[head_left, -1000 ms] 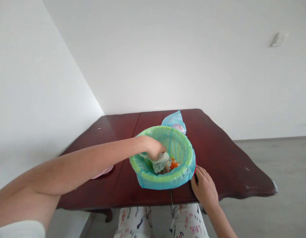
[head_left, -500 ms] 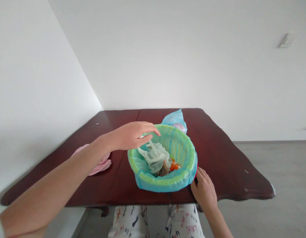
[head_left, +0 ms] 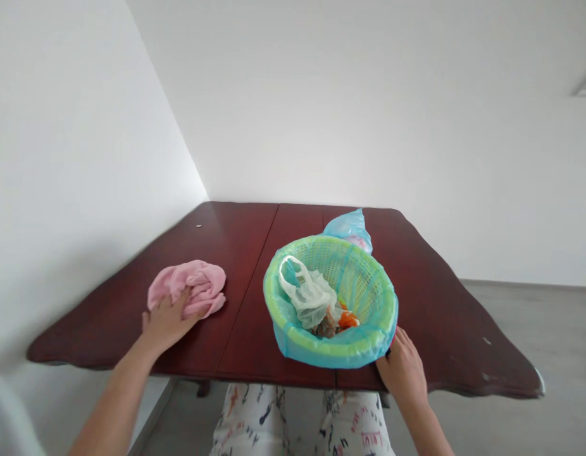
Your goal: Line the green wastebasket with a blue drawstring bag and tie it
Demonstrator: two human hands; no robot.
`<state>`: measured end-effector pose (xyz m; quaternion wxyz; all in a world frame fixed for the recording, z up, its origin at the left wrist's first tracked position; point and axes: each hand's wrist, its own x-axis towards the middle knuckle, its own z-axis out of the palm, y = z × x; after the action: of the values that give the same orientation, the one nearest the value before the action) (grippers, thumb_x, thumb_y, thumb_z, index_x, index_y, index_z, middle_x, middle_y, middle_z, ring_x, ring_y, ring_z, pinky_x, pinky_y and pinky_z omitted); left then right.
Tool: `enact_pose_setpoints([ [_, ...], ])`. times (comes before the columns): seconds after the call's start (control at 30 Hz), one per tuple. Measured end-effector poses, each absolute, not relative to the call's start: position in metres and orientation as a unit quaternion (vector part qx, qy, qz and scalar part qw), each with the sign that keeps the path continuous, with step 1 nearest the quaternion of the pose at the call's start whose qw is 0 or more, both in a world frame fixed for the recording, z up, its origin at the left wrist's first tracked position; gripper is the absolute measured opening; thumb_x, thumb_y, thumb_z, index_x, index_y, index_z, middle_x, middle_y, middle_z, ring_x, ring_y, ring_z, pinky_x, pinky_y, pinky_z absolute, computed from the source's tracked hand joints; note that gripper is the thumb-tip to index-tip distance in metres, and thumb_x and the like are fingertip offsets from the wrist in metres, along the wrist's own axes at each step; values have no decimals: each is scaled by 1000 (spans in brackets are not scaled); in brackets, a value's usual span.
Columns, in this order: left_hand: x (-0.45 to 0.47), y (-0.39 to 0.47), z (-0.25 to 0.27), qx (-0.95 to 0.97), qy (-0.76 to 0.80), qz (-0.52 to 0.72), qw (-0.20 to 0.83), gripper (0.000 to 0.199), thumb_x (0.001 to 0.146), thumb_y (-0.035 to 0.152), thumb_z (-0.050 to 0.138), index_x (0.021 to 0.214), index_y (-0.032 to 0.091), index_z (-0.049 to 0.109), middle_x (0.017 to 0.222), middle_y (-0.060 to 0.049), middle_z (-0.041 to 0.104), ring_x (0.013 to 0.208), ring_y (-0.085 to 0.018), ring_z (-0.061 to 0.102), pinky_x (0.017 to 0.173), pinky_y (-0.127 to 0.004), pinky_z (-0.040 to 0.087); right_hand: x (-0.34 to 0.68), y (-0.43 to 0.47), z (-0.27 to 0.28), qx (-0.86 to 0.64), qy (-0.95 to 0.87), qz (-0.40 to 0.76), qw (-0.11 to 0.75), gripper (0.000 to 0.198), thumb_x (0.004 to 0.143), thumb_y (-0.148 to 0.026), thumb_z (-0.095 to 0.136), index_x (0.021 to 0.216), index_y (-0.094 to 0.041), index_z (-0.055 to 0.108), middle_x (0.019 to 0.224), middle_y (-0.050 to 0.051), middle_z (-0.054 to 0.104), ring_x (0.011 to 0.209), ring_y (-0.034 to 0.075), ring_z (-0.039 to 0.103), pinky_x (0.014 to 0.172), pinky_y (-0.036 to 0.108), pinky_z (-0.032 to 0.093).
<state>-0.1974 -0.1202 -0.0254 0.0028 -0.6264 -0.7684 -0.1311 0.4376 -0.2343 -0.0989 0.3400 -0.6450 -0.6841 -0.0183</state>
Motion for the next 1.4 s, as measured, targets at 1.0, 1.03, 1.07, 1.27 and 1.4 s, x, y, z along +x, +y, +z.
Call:
enact_pose_setpoints([
  [1.0, 50, -227, -4, -473, -349, -512, -627, 63, 104, 83, 78, 114, 21, 77, 95, -10, 83, 85, -24, 79, 85, -36, 65, 382, -254, 23, -462, -315, 549, 621, 57, 85, -58, 109, 130, -29, 88, 125, 10, 90, 97, 27, 85, 86, 38, 74],
  [1.03, 51, -223, -6, -430, -354, -512, -654, 64, 99, 84, 84, 112, 22, 75, 95, -9, 83, 84, -24, 79, 82, -35, 66, 380, -254, 24, -459, -316, 553, 619, 58, 84, -59, 110, 128, -29, 88, 122, 10, 90, 95, 27, 85, 86, 39, 74],
  [1.07, 49, -215, -8, -392, -364, -510, -674, 65, 96, 85, 86, 109, 23, 74, 96, -8, 83, 86, -24, 80, 80, -35, 66, 379, -255, 23, -455, -317, 557, 618, 57, 84, -58, 110, 128, -29, 88, 120, 9, 90, 92, 26, 84, 87, 40, 75],
  [1.27, 26, -129, 4, -312, -365, -514, -710, 68, 102, 86, 76, 121, 21, 77, 119, -14, 86, 112, -33, 84, 92, -41, 68, 379, -258, 16, -456, -270, 511, 677, 39, 93, -54, 100, 123, -31, 88, 129, 8, 89, 102, 29, 84, 88, 42, 75],
  [1.4, 32, -74, 20, -380, -362, -432, -734, 66, 97, 77, 87, 126, 18, 85, 116, -16, 89, 117, -39, 84, 98, -45, 67, 377, -255, 25, -457, -294, 510, 667, 45, 91, -58, 103, 124, -32, 88, 125, 7, 89, 99, 27, 83, 84, 38, 73],
])
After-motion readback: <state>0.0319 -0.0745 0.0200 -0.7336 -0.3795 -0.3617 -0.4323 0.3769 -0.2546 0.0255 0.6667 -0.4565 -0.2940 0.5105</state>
